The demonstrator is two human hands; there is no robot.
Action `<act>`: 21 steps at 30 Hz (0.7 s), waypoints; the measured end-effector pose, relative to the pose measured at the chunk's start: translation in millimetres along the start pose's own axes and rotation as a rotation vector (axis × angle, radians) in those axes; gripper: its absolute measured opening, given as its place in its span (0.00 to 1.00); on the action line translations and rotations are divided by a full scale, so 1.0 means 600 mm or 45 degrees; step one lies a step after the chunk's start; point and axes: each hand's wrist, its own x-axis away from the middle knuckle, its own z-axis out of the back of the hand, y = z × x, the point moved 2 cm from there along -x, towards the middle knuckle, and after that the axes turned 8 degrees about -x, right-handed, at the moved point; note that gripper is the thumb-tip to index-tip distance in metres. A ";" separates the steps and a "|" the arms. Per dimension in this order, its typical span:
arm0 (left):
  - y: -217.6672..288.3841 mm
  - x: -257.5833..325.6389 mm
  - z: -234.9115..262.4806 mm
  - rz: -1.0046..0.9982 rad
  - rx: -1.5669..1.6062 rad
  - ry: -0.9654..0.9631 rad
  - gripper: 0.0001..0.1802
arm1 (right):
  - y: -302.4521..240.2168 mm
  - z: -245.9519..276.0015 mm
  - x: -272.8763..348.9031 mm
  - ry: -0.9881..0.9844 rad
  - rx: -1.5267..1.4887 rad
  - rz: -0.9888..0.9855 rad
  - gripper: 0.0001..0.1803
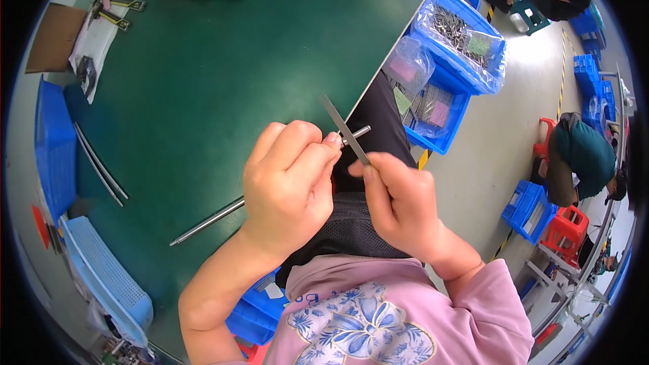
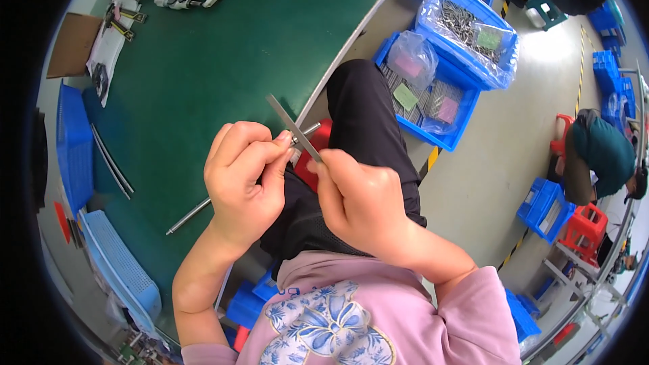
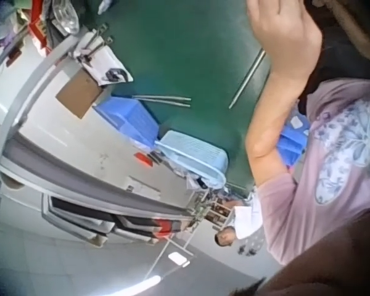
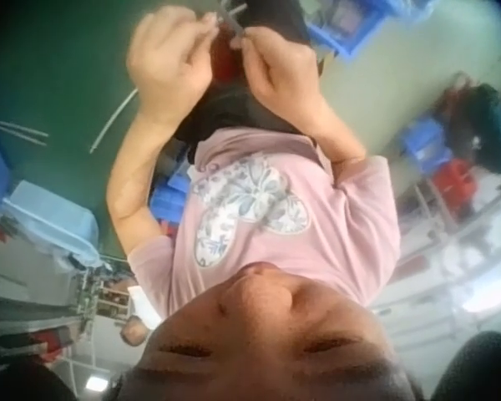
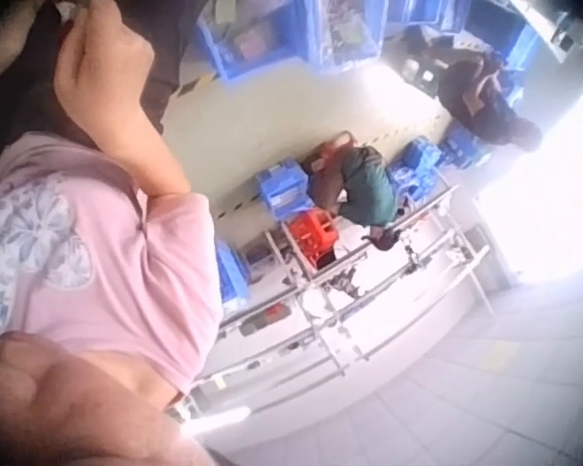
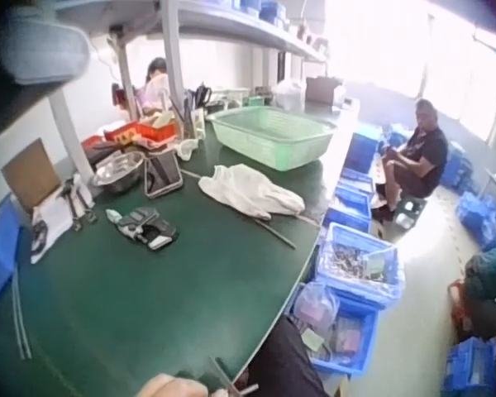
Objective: The worker is filing the ends of metal rods to smooth them and then using a digital micrometer to measure the diameter for quality control.
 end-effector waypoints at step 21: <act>-0.002 0.003 0.002 0.020 0.001 0.033 0.08 | 0.035 -0.003 -0.061 0.106 -0.662 -0.331 0.12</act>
